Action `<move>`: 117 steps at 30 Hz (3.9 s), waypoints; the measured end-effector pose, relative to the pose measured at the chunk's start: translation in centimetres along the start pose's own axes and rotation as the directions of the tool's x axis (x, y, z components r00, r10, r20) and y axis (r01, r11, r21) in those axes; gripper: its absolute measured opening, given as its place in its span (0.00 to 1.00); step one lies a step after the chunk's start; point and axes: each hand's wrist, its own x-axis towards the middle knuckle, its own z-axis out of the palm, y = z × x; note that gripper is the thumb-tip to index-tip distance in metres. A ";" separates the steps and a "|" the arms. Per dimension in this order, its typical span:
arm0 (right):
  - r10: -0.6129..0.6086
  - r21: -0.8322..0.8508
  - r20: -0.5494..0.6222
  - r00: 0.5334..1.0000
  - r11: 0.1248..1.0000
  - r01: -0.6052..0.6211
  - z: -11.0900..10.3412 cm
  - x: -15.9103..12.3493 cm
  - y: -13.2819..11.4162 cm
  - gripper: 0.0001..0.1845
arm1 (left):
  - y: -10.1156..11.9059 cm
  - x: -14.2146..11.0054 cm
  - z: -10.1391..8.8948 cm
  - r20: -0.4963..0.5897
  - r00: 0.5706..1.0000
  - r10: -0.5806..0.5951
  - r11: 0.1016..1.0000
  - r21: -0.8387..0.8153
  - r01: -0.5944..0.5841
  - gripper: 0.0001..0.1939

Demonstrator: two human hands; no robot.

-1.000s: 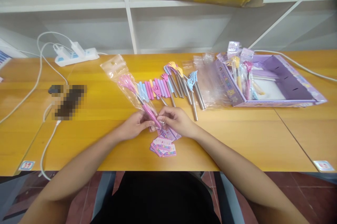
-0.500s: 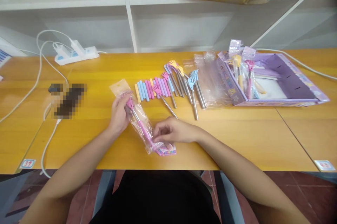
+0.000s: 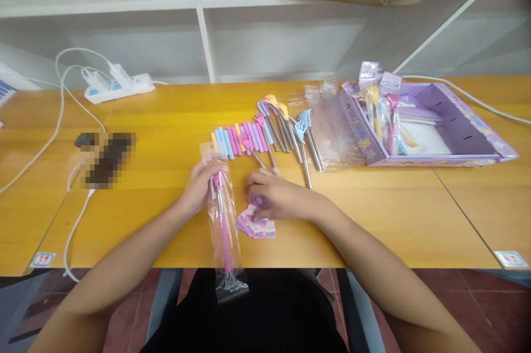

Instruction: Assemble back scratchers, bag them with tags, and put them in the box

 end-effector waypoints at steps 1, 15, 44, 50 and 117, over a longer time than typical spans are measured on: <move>0.012 0.013 -0.010 1.000 1.000 -0.012 -0.1 0.0 0.1 0.16 | -0.3 -0.3 0.0 0.062 0.998 0.008 1.000 0.030 -0.010 0.16; 0.444 0.476 -0.586 0.677 0.865 -0.155 -0.2 0.6 -0.3 0.15 | -1.2 -2.1 -0.2 0.481 0.876 -0.040 0.950 0.290 -0.117 0.18; 0.173 0.266 -0.749 0.640 0.963 0.050 -0.1 0.3 -1.1 0.14 | -2.1 -2.7 0.8 0.628 0.765 -0.143 0.989 0.110 0.094 0.21; 0.167 0.269 -0.711 0.683 0.962 0.045 -0.5 0.0 -0.8 0.14 | -1.6 -2.9 0.8 0.609 0.785 -0.114 0.985 0.171 0.010 0.19; 0.319 0.784 -0.180 0.930 0.618 -0.060 -0.4 0.4 -0.3 0.13 | -1.2 -2.3 0.6 0.478 0.877 0.044 0.967 0.200 -0.158 0.15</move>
